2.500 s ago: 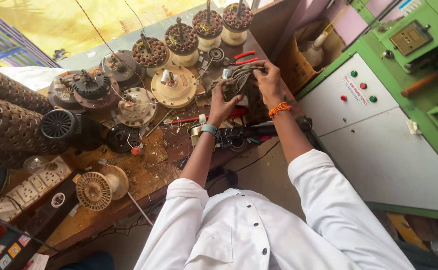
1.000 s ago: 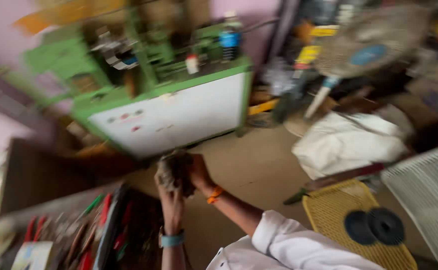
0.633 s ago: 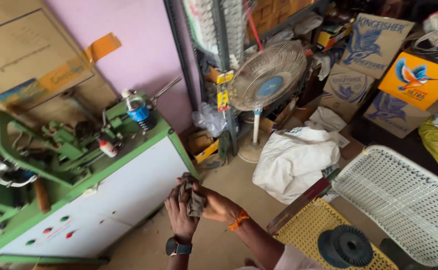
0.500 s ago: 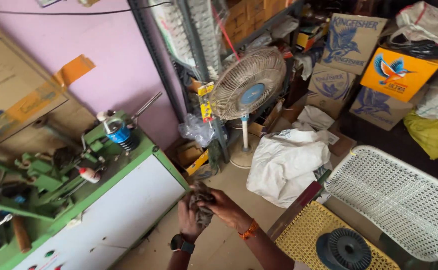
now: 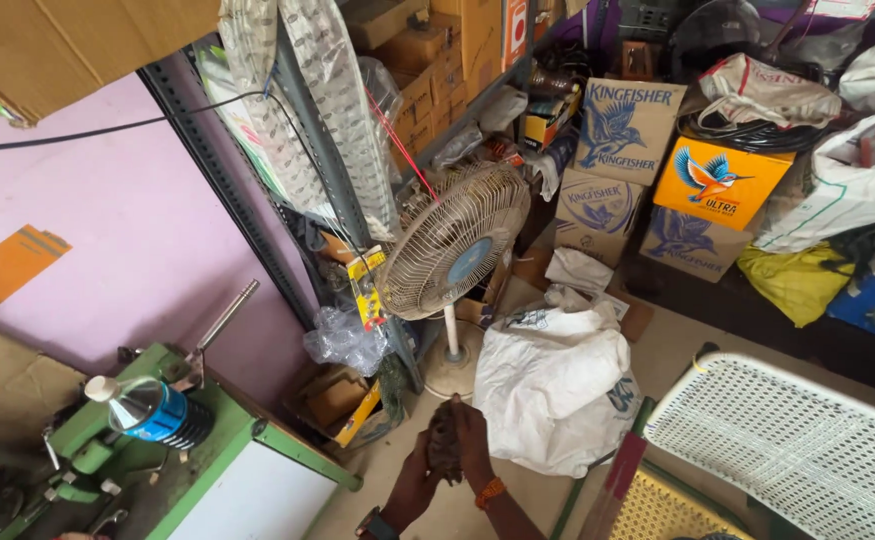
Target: The person works at a cluttered workbench, handling a small motor and its wiring. They connect wires, use pliers to cut and strip, and wrap connections with yellow electrical tape. The person also wipes the motor with a cloth and retrieves a power cord from a shelf before continuing to secure the wiring.
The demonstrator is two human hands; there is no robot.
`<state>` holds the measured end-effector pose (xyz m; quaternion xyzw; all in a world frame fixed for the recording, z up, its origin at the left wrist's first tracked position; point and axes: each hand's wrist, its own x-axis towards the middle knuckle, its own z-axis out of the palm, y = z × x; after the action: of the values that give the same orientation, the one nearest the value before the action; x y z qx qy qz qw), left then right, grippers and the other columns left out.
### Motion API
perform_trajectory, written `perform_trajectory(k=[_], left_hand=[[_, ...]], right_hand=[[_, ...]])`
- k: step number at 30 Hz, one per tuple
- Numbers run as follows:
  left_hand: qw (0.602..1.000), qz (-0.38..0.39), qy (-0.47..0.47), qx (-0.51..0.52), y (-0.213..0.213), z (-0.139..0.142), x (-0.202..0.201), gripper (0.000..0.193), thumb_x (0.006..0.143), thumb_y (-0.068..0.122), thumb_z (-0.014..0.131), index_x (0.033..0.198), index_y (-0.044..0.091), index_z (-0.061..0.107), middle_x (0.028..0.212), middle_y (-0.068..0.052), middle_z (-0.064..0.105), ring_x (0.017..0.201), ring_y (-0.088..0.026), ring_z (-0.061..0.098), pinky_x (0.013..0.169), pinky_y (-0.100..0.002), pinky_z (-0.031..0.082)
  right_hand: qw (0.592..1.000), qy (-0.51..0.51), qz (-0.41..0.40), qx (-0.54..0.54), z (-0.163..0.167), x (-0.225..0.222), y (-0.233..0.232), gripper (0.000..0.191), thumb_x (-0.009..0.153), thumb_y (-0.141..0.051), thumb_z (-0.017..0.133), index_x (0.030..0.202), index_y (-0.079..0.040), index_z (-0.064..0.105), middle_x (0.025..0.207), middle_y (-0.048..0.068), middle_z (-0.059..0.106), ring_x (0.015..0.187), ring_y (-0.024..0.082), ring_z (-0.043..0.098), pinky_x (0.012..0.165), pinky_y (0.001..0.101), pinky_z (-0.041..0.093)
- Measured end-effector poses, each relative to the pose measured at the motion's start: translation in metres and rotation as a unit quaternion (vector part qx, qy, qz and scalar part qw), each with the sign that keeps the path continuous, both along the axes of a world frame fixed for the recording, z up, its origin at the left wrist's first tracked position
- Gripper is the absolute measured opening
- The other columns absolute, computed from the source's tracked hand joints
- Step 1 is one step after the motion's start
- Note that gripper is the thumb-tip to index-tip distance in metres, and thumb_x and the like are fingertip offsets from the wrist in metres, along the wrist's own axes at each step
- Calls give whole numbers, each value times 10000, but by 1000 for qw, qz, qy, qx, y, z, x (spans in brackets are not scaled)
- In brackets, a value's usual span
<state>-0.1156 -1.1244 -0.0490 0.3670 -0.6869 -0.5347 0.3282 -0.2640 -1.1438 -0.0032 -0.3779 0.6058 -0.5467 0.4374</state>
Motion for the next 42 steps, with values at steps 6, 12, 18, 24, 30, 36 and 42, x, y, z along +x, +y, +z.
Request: perform_trajectory(k=[6, 12, 18, 24, 30, 36, 42], left_hand=[[976, 158, -133, 63, -92, -30, 100, 679, 983, 70, 599, 1572, 74, 263, 1145, -123, 708, 949, -240, 727, 780, -348, 595], [943, 202, -225, 137, -178, -29, 131, 646, 979, 89, 613, 1544, 76, 301, 1161, -122, 707, 977, -241, 717, 803, -351, 584], [896, 241, -305, 214, -242, -39, 111, 613, 975, 109, 626, 1517, 78, 339, 1176, -122, 705, 1004, -241, 706, 826, -354, 574], [860, 285, -332, 261, -265, -29, 102, 582, 972, 129, 639, 1489, 80, 377, 1192, -121, 704, 1032, -242, 696, 849, -358, 563], [842, 325, -333, 273, -284, -23, 105, 551, 968, 148, 652, 1461, 82, 416, 1207, -121, 703, 1059, -242, 685, 872, -361, 553], [827, 349, -329, 294, -284, -14, 101, 521, 965, 168, 666, 1434, 84, 454, 1223, -120, 701, 1087, -242, 675, 895, -364, 542], [815, 366, -316, 319, -266, -17, 105, 493, 961, 188, 679, 1406, 86, 492, 1238, -120, 700, 1115, -243, 664, 918, -367, 532]], right_hand=[[950, 153, 67, -265, 12, 8, -93, 258, 970, -162, 638, 1167, -5, 688, 1187, 128, 616, 1047, 192, 604, 841, 350, 528], [953, -58, -104, -277, 52, -170, -174, 178, 1010, -69, 535, 1069, 11, 684, 1168, 85, 720, 1013, 149, 661, 864, 296, 520], [929, 46, -165, -327, 172, -256, -256, 244, 1152, -212, 617, 1118, 26, 661, 960, 67, 666, 963, 131, 619, 896, 272, 505], [900, 261, 139, -319, 287, -286, -379, 308, 963, -304, 619, 1009, -38, 766, 827, 52, 694, 635, 117, 600, 605, 291, 452], [713, 387, 358, -463, 338, -217, -566, 191, 1020, -181, 649, 1094, -25, 729, 984, 134, 754, 860, 225, 733, 774, 373, 591], [583, 586, 467, -313, 326, -106, -686, 201, 943, -186, 643, 1067, -62, 742, 1028, 137, 745, 1014, 322, 668, 884, 477, 533], [494, 671, 483, -269, 273, -88, -736, 167, 910, -154, 673, 1026, -47, 727, 1041, 149, 722, 1050, 325, 657, 946, 461, 530]])
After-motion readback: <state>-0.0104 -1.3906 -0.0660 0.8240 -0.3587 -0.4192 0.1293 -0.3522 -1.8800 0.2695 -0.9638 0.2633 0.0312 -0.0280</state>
